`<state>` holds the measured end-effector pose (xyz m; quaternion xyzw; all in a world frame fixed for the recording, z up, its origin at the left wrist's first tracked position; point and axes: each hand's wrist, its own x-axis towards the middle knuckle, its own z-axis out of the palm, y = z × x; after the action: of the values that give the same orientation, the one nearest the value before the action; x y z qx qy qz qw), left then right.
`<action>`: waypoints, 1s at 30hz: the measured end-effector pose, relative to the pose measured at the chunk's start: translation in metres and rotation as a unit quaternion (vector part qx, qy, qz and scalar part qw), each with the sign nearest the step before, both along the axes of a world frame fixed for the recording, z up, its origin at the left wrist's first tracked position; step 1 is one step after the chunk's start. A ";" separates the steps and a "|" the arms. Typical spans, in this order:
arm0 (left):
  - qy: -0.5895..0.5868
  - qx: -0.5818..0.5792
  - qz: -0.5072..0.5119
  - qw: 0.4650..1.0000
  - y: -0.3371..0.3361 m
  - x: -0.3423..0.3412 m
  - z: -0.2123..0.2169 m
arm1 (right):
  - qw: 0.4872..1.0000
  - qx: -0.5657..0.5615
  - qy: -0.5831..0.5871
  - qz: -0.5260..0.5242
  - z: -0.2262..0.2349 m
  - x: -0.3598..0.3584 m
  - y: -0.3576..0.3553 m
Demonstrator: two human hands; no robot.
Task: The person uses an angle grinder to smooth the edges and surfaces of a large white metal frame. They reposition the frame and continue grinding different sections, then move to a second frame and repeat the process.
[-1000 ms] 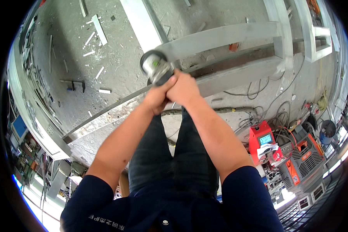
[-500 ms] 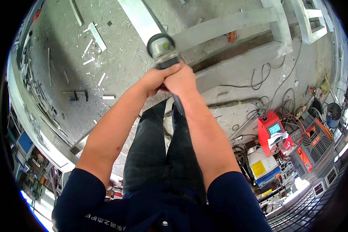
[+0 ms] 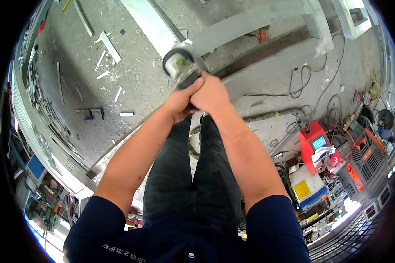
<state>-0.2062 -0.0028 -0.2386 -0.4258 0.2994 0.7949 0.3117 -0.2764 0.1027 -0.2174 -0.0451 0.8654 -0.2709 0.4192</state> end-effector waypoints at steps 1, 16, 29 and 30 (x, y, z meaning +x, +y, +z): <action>0.012 0.010 -0.005 1.000 0.000 -0.010 -0.009 | 1.000 0.003 -0.010 -0.008 0.005 -0.010 -0.001; -0.018 0.050 0.133 0.990 0.060 0.016 0.001 | 0.995 0.009 -0.016 0.103 0.010 -0.009 0.035; -0.028 0.061 0.104 0.992 0.097 0.063 0.018 | 0.997 0.012 -0.063 0.053 0.006 0.051 0.092; -0.036 0.078 0.095 0.992 0.108 0.087 0.013 | 0.994 0.035 -0.084 0.063 0.020 0.065 0.094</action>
<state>-0.1192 0.1049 -0.2257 -0.4547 0.1833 0.8261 0.2778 -0.2109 0.1965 -0.1971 -0.0614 0.8318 -0.2161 0.5076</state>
